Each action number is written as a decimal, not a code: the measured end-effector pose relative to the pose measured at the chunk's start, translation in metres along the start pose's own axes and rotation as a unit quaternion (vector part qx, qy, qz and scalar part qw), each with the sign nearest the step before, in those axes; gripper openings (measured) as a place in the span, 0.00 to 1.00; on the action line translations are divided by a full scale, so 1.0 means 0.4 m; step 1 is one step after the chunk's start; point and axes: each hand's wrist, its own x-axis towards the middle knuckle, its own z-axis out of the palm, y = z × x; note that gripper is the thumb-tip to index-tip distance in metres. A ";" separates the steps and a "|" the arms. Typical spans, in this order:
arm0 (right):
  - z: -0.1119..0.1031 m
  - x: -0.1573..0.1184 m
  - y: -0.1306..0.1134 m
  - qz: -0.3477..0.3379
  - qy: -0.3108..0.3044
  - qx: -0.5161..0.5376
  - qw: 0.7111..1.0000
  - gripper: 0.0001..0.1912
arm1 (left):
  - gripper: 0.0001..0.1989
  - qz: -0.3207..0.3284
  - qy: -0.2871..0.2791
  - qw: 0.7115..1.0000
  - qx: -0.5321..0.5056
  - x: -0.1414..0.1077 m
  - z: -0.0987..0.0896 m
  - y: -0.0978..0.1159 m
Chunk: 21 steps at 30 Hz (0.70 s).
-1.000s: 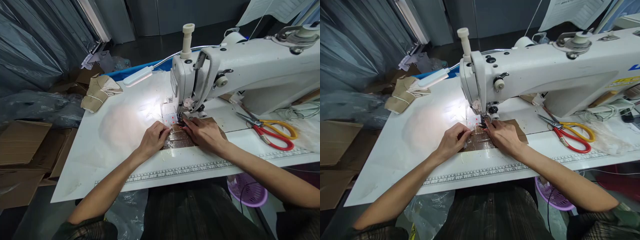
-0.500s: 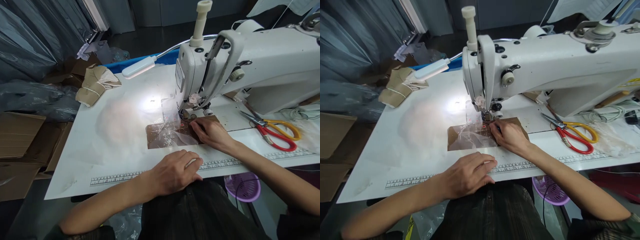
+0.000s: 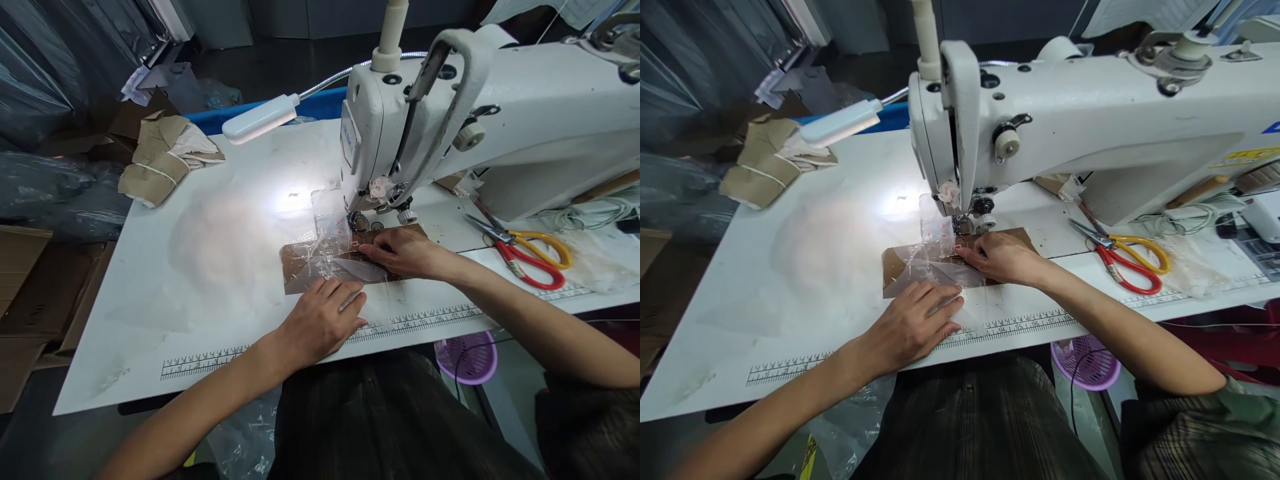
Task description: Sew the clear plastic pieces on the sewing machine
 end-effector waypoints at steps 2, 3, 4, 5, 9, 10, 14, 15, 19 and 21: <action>0.008 0.007 -0.004 -0.010 0.000 -0.009 1.000 0.25 | 0.14 0.000 0.001 1.000 -0.004 -0.002 0.003 0.001; 0.012 0.008 -0.003 -0.015 0.005 -0.013 1.000 0.24 | 0.14 -0.001 0.001 1.000 -0.007 -0.004 0.002 0.002; 0.015 0.007 0.000 -0.022 0.015 -0.014 1.000 0.23 | 0.14 -0.002 0.001 1.000 -0.010 -0.007 0.000 0.003; 0.015 0.002 0.006 -0.027 0.025 -0.014 0.999 0.23 | 0.15 -0.002 0.001 1.000 -0.013 -0.010 -0.005 0.003; -0.004 -0.034 0.044 -0.029 0.050 -0.016 0.998 0.23 | 0.19 0.015 0.009 0.999 -0.034 0.006 -0.041 -0.019; -0.011 -0.043 0.057 -0.020 0.055 -0.035 0.998 0.24 | 0.19 0.015 0.015 0.999 -0.031 0.020 -0.050 -0.035; -0.028 -0.056 0.115 -0.012 0.202 -0.197 0.959 0.26 | 0.14 -0.011 -0.002 0.999 0.042 0.100 -0.071 -0.130; -0.031 -0.054 0.130 -0.016 0.246 -0.206 0.947 0.26 | 0.13 -0.028 -0.031 0.997 0.068 0.117 -0.071 -0.154; -0.043 -0.041 0.179 -0.060 0.286 -0.070 0.954 0.22 | 0.07 -0.089 -0.120 0.982 0.120 0.129 -0.053 -0.198; -0.048 -0.027 0.191 -0.035 0.273 0.015 0.961 0.19 | 0.07 -0.087 -0.098 0.986 0.103 0.106 -0.030 -0.189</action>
